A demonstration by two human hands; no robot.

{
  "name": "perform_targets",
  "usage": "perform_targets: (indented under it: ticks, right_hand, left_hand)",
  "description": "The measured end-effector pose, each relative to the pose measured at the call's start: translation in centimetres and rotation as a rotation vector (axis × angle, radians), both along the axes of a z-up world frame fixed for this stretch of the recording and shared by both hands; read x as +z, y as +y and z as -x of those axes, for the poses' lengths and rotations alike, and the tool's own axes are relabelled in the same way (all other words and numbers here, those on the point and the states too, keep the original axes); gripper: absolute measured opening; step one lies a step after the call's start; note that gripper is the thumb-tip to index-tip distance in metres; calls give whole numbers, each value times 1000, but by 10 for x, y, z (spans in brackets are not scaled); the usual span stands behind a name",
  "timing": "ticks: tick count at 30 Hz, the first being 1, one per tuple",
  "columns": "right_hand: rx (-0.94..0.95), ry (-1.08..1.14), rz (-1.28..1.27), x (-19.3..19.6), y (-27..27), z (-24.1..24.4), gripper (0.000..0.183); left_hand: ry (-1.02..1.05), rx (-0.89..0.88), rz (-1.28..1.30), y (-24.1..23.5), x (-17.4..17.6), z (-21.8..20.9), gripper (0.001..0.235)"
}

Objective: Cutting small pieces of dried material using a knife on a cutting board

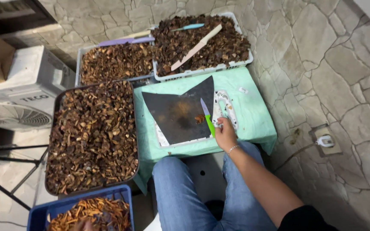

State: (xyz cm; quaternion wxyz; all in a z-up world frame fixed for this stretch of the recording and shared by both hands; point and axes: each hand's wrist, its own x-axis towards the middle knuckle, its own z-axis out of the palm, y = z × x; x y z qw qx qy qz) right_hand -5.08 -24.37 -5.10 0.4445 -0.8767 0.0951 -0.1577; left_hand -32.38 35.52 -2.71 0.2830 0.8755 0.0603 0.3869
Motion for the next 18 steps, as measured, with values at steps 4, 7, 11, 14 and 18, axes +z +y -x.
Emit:
perform_targets:
  ticks: [4, 7, 11, 14, 18]
  right_hand:
    - [-15, -6, -2, 4, 0, 1, 37]
    - [-22, 4, -11, 10, 1, 3, 37]
    - [-19, 34, -34, 14, 3, 3, 37]
    - [-29, 20, -26, 11, 1, 1, 36]
    - [-37, 61, -5, 20, 2, 4, 35]
  left_hand:
    - [-67, -83, -43, -164, 96, -77, 9]
    - [46, -277, 185, -274, 175, -129, 3]
    - [358, -552, 196, -350, 138, -199, 17]
    - [476, -540, 157, -380, 94, -240, 26]
    - [643, -347, -8, -407, 75, -274, 33]
